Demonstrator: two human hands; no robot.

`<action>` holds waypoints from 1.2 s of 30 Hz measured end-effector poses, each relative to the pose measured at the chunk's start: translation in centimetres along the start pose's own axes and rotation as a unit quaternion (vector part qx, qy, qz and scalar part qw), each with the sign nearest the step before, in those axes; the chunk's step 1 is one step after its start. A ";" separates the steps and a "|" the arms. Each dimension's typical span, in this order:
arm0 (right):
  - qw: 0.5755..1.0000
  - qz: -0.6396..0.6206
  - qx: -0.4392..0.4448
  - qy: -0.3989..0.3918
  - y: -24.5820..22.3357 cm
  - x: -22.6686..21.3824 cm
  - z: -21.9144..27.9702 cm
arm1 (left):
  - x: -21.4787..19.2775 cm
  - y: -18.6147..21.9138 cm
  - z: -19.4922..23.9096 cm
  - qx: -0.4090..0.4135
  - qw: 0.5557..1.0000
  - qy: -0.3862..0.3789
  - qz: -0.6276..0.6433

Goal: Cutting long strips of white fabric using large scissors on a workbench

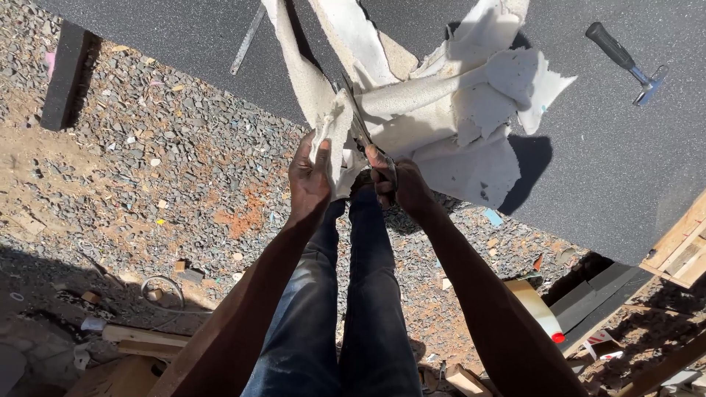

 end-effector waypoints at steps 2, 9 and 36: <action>1.000 -0.015 -0.008 0.017 -0.6 0.9 0.7 | 0.1 1.1 0.0 0.002 1.000 0.002 0.011; 0.996 0.037 0.079 -0.020 -3.8 4.2 5.3 | -1.0 0.2 -2.6 0.002 1.000 0.008 0.016; 0.977 0.107 0.159 -0.090 -4.9 5.3 10.5 | -2.3 -2.0 -4.0 0.000 1.000 -0.011 -0.006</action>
Point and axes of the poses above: each hand's wrist, its own z-axis away from the middle knuckle, its own x-axis out of the palm, y = z × x, the point moved 7 cm from there along -z, towards the middle knuckle, and after that the axes turned 13 degrees about -x, right-handed, at the moved point
